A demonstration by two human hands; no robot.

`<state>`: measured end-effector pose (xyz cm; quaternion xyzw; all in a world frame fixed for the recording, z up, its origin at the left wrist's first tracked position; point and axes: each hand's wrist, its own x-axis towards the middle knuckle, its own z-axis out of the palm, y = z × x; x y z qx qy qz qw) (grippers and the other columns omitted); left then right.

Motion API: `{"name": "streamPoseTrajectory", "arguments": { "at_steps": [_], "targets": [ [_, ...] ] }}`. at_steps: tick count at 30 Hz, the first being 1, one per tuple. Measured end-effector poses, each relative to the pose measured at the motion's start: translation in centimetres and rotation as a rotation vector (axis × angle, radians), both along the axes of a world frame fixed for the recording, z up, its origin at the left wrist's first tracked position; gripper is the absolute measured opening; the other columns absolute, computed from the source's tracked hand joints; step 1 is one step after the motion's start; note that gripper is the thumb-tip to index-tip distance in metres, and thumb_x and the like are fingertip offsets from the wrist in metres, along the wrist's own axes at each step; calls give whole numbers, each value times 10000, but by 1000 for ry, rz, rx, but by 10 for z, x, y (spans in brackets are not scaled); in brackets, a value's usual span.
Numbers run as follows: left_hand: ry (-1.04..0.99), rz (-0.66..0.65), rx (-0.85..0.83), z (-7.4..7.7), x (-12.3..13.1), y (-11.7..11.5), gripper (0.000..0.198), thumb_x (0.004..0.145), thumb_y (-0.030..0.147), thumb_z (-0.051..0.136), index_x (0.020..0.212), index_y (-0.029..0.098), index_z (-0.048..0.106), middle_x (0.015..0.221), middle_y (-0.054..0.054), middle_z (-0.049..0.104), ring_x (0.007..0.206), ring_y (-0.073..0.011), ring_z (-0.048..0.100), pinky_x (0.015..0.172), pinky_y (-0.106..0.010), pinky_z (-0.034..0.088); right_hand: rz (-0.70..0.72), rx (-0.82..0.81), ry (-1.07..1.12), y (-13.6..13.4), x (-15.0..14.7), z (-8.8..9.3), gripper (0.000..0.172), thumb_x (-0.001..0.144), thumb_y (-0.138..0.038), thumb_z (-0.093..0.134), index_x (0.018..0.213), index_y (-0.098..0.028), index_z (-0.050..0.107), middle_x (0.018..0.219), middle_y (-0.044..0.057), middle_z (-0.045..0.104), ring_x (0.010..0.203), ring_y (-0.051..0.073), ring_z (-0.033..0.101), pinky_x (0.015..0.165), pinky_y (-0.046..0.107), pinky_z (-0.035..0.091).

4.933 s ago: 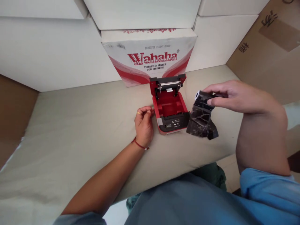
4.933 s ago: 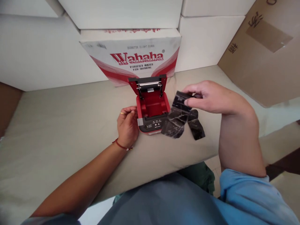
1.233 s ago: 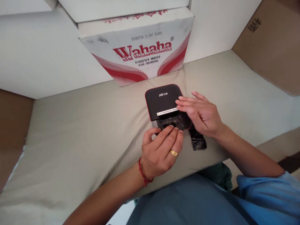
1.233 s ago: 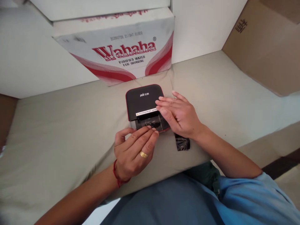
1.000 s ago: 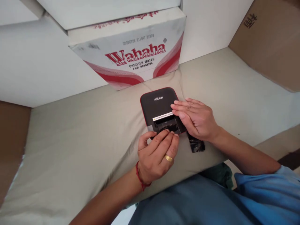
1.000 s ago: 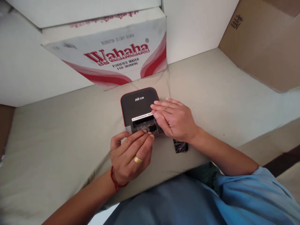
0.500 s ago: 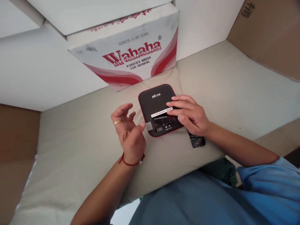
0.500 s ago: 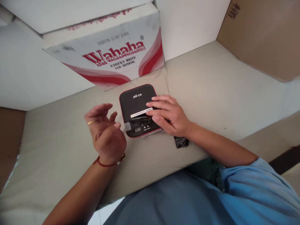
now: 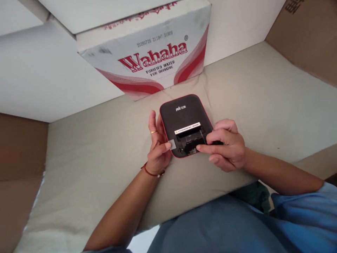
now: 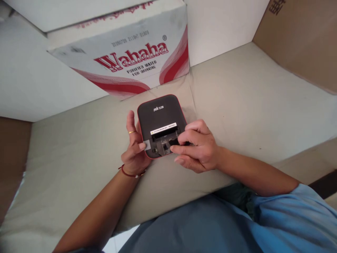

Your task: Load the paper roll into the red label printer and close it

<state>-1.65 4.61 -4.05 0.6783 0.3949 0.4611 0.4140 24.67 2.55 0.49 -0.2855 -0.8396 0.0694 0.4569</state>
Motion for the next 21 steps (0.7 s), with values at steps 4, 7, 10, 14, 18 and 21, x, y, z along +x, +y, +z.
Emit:
{"name": "streamPoseTrajectory", "arguments": {
  "at_steps": [4, 7, 10, 14, 18, 21],
  "targets": [
    [-138, -29, -122, -3, 0, -1, 941, 1072, 636, 551, 1798, 449, -17, 1932, -65, 182, 1730, -275, 389, 1344, -472, 474, 70, -1, 30, 0, 1, 1, 374, 1030, -420, 684, 1375, -344, 807, 911, 17, 775, 976, 276, 622, 871, 490, 538],
    [-404, -55, -238, -2, 3, 0, 1020, 931, 633, 787, 1767, 487, 221, 1916, -15, 242, 1749, -320, 337, 1370, -492, 431, 76, 53, 32, 3, -2, 4, 289, 1066, -386, 642, 1229, -247, 837, 909, 43, 756, 970, 258, 597, 854, 458, 535],
    [-586, -61, -321, -1, 6, 0, 1039, 786, 502, 954, 1685, 482, 434, 1878, 10, 336, 1741, -351, 336, 1370, -488, 422, 67, 119, 16, 4, -5, 6, 311, 1110, -375, 577, 1095, -194, 830, 914, 72, 756, 962, 242, 604, 833, 431, 542],
    [-630, -51, -320, -3, 12, 1, 899, 774, 527, 954, 1588, 404, 592, 1764, -39, 512, 1642, -364, 480, 1293, -491, 504, 108, 126, -9, 7, -6, 14, 369, 1134, -416, 529, 1062, -187, 810, 957, 97, 800, 928, 248, 652, 827, 433, 570],
    [-702, 304, -228, -8, 15, 7, 549, 805, 537, 938, 1257, 300, 735, 1403, -72, 740, 1316, -254, 714, 1096, -383, 609, 45, -100, -17, 22, -5, 39, 312, 1137, -331, 541, 1030, -205, 807, 1035, 84, 842, 904, 219, 739, 861, 396, 572],
    [-716, 530, -276, -4, 8, 17, 313, 824, 441, 878, 938, 234, 673, 897, -10, 717, 818, -141, 713, 728, -248, 585, -77, -411, -221, 44, -9, 62, 289, 1114, -302, 572, 1016, -218, 831, 1065, 50, 859, 958, 210, 790, 891, 351, 561]
  ]
}}
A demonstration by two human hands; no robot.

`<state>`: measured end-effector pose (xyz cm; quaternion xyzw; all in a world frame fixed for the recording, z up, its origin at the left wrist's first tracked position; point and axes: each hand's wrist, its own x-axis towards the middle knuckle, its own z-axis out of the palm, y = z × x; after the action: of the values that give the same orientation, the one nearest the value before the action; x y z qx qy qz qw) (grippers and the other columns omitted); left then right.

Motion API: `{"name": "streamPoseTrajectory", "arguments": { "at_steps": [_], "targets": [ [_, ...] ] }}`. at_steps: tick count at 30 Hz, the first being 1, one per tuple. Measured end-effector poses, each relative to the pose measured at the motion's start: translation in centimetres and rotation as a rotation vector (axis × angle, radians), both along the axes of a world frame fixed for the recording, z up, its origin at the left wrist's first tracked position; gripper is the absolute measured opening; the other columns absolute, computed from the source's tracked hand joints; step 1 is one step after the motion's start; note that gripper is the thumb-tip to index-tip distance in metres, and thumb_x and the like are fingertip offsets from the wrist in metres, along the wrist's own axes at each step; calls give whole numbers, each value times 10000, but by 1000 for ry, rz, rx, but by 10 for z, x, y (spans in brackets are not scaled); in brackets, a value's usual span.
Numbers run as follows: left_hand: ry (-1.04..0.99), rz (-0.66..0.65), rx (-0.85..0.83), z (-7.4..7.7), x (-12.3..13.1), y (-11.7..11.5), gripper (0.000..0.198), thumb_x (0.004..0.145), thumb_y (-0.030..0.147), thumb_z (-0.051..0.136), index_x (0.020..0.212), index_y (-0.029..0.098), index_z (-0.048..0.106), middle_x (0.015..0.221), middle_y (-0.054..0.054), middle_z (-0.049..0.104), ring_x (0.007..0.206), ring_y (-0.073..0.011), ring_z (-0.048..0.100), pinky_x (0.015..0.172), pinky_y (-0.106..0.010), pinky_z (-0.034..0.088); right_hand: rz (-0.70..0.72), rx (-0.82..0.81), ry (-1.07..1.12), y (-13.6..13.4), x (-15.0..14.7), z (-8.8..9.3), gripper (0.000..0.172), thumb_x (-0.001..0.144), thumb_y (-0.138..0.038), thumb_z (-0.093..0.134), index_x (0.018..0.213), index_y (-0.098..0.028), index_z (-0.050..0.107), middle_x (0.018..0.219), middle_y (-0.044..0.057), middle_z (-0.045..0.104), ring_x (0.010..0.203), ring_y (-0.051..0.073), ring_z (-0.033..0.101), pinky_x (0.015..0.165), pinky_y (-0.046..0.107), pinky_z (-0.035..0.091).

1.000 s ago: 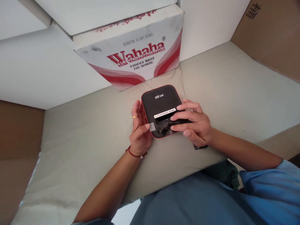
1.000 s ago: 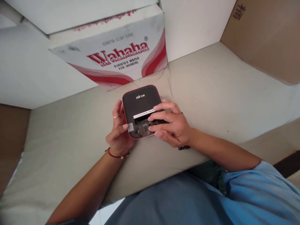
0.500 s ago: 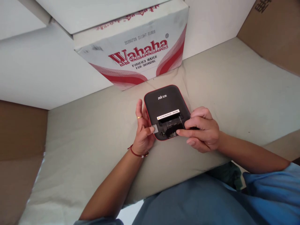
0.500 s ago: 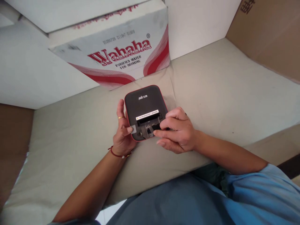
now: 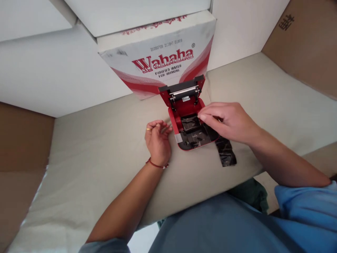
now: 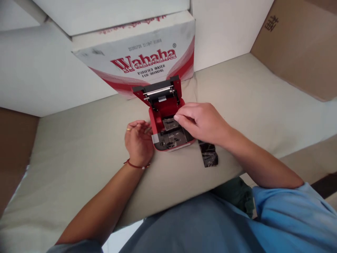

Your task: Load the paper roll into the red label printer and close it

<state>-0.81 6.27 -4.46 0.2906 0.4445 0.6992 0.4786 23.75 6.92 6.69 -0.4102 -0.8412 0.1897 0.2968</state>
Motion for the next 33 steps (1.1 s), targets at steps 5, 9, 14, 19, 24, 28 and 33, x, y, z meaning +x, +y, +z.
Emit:
{"name": "streamPoseTrajectory", "arguments": {
  "at_steps": [5, 9, 14, 19, 24, 28, 33],
  "targets": [
    [69, 78, -87, 16, -24, 20, 213, 752, 351, 785, 812, 217, 630, 671, 36, 618, 542, -87, 537, 475, -195, 350, -92, -206, -608, 30, -29, 29, 271, 1020, -212, 609, 1135, -251, 851, 1167, 68, 865, 1033, 295, 791, 802, 380, 497],
    [111, 159, -103, 14, -39, 33, 212, 722, 383, 743, 777, 222, 617, 637, 45, 596, 522, -81, 513, 474, -195, 339, -48, -243, -910, 36, -58, 41, 305, 970, -118, 599, 1118, -212, 848, 1147, 135, 861, 1054, 350, 786, 732, 391, 443],
    [145, 157, -106, 3, -41, 37, 183, 748, 352, 747, 788, 219, 628, 638, 47, 615, 535, -84, 529, 503, -192, 373, -6, -228, -943, 45, -73, 39, 318, 943, -73, 601, 1112, -186, 845, 1123, 162, 858, 1052, 341, 784, 751, 391, 457],
    [179, 147, -92, 1, -38, 34, 152, 811, 309, 745, 805, 209, 631, 648, 44, 617, 534, -82, 534, 501, -188, 371, -7, -219, -926, 50, -67, 36, 307, 916, -122, 683, 1160, -225, 838, 1139, 126, 855, 1024, 317, 769, 720, 361, 418],
    [207, 129, -86, -1, -39, 36, 185, 864, 325, 760, 819, 209, 623, 670, 40, 613, 541, -85, 539, 503, -191, 369, 12, -219, -725, 37, -39, 60, 324, 890, -221, 731, 1201, -237, 820, 1056, 57, 834, 904, 245, 714, 703, 339, 387],
    [223, 118, -93, -2, -39, 37, 187, 873, 320, 765, 821, 209, 624, 671, 42, 614, 539, -83, 536, 500, -189, 368, -28, -314, -549, 27, 20, 93, 393, 890, -296, 748, 1276, -271, 811, 875, -14, 770, 765, 182, 665, 718, 327, 420],
    [230, 99, -94, -1, -37, 36, 144, 848, 288, 756, 809, 199, 649, 662, 38, 624, 533, -78, 535, 489, -184, 365, -163, -467, -593, 52, 99, 69, 332, 875, -312, 734, 1185, -255, 840, 943, 30, 824, 739, 191, 684, 715, 355, 498]
  ]
}}
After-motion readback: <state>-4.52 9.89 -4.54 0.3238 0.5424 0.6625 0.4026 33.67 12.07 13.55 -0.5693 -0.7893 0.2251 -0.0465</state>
